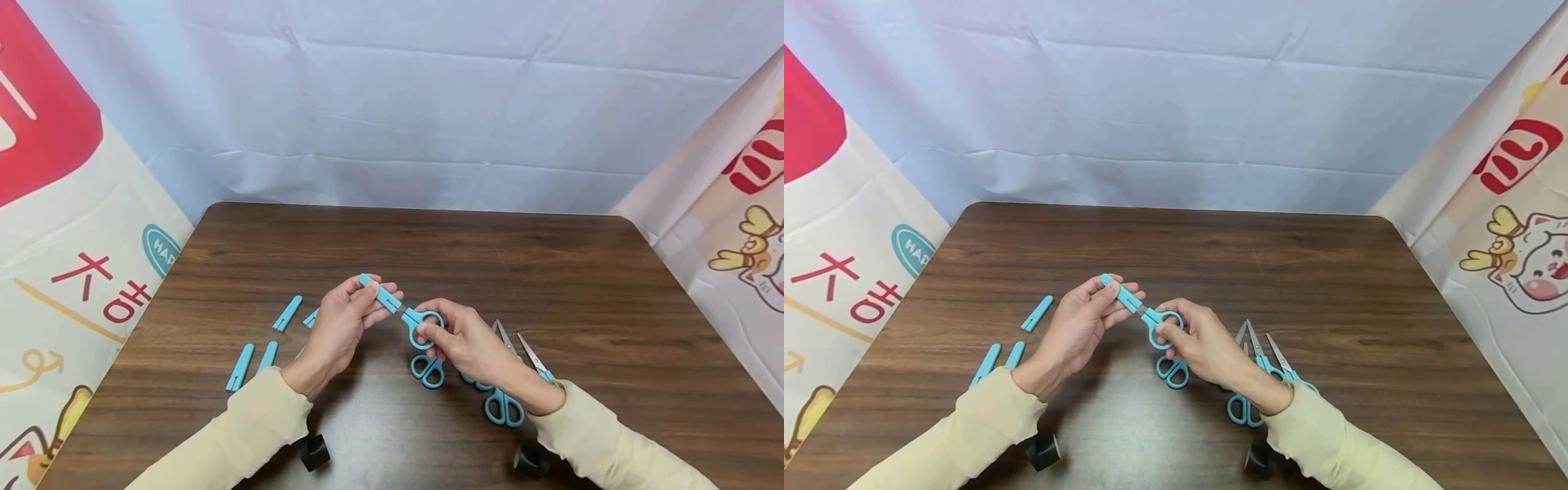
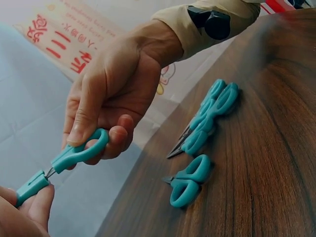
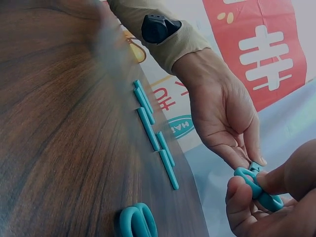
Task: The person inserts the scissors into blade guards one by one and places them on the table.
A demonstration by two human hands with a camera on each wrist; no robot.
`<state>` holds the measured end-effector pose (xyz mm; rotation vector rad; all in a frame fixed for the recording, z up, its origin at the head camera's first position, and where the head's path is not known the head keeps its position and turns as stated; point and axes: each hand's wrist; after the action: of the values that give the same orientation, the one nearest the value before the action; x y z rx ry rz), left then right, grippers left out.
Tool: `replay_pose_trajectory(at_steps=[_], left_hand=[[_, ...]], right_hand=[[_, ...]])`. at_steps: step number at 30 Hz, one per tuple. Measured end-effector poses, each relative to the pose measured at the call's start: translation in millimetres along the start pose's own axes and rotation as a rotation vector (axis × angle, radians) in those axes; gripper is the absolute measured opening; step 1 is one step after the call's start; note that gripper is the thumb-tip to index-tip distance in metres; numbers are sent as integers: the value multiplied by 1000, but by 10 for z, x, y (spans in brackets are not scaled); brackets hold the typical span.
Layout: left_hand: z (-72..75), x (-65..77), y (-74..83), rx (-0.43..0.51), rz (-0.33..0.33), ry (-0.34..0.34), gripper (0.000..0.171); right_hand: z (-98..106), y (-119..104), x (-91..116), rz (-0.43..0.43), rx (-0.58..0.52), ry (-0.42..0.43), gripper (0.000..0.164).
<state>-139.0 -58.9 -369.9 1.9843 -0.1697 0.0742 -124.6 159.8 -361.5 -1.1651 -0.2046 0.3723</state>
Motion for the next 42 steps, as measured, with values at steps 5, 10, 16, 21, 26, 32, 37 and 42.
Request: replay_pose_trajectory(at_steps=[5, 10, 16, 21, 26, 32, 37, 42], left_hand=[[-21, 6, -11, -4, 3, 8, 20], [-47, 11, -21, 9, 8, 23, 18], [-45, 7, -31, 3, 3, 14, 18], [-37, 6, -42, -12, -5, 11, 19], [-23, 8, -76, -25, -13, 9, 20], [-21, 18, -99, -18, -29, 18, 20], [-20, 22, -116, -8, -26, 5, 22], [-34, 24, -84, 0, -45, 8, 19]], right_hand=[[-3, -9, 6, -15, -8, -1, 21], [-3, -4, 3, -13, 2, -5, 21], [-24, -6, 1, -11, 6, 2, 19], [-31, -6, -1, -16, 7, 7, 20], [-26, 2, 3, -33, 6, -2, 20], [-46, 23, -2, -30, -2, 2, 18], [-68, 15, -20, -26, -6, -9, 18], [-86, -22, -47, -1, -10, -6, 16]])
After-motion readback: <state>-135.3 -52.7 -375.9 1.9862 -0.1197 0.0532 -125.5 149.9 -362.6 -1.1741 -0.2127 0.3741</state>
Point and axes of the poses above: each hand's wrist, its own x-axis away from the middle knuckle, its own z-axis out of the back of the hand, y = z × x, and after that the axes turned 5 degrees about y, right-handed
